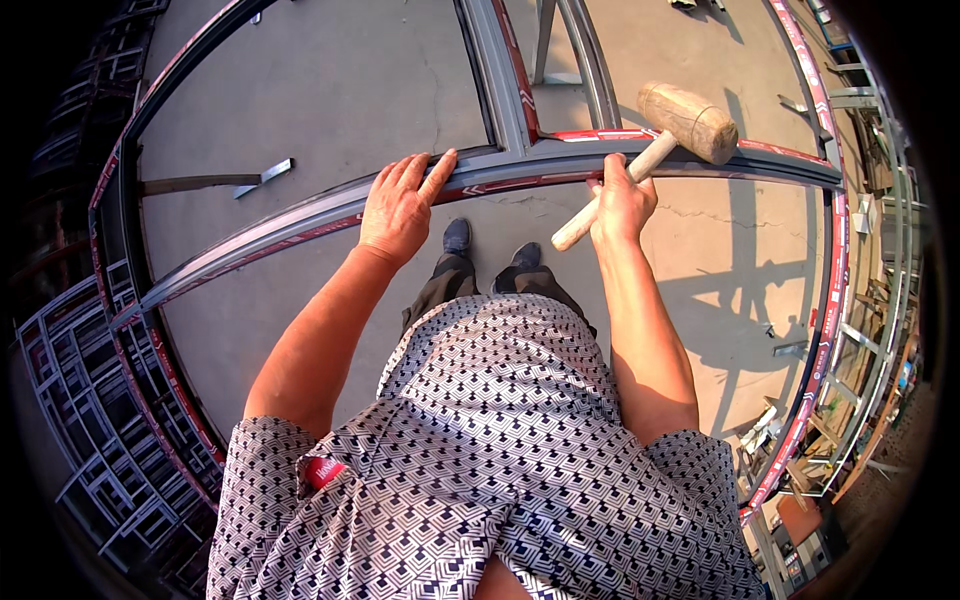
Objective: The person assembles a window frame by fitting metal profiles into a larger frame structure. They use a rubber mallet to tap the pieces into place, ensuring a snug fit. The person works methodically around the frame, adjusting and securing each section.
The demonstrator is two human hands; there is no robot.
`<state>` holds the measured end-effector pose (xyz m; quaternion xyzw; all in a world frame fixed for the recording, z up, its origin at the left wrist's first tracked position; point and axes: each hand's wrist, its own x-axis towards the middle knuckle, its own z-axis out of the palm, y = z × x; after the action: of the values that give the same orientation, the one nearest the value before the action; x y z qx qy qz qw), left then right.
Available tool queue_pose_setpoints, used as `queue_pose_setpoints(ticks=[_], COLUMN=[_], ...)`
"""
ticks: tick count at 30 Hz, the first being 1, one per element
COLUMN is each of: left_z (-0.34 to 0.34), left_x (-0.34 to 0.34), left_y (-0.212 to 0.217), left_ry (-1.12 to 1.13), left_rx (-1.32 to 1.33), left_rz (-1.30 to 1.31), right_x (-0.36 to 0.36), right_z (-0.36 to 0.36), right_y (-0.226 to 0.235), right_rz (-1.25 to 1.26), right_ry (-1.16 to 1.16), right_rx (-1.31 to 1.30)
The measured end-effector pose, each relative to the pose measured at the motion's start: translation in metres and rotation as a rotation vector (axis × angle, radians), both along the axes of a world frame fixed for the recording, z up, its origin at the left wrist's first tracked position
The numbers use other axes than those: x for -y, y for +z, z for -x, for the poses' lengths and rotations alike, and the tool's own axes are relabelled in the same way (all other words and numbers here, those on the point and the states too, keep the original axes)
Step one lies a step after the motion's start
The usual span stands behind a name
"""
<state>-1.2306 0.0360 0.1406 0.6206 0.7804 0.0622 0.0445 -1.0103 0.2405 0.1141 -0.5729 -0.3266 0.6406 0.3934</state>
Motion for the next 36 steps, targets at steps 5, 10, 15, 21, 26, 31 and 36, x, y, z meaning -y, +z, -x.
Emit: queue_pose_setpoints(ticks=[5,10,15,21,26,31,36], left_z=[-0.009,-0.063,-0.087,-0.071,-0.069,-0.071,-0.076], left_x=[0.002,0.026,0.009,-0.021,-0.033,-0.044,-0.044], left_y=[0.001,0.004,-0.01,-0.01,-0.017,-0.014,-0.018], left_ry=[0.061,0.174,0.777,1.215,1.23,1.281,1.266], left_rx=[0.007,0.309,1.242,1.832,1.962,1.976,2.031], left_rz=[-0.063,-0.3,-0.064,-0.181,-0.224,-0.245,-0.334], right_x=[-0.003,-0.001,-0.003,-0.024,-0.06,-0.101,-0.121], right_z=[-0.003,0.001,0.003,-0.026,-0.048,-0.078,-0.098], right_y=[-0.007,0.001,0.004,0.0,-0.001,-0.004,-0.002], right_rz=[0.015,-0.004,0.0,-0.003,0.04,-0.006,-0.023], right_ry=[-0.005,-0.032,-0.045,0.013,-0.08,-0.082,-0.079], right_rx=[-0.024,0.016,0.14,0.216,0.176,0.24,0.249])
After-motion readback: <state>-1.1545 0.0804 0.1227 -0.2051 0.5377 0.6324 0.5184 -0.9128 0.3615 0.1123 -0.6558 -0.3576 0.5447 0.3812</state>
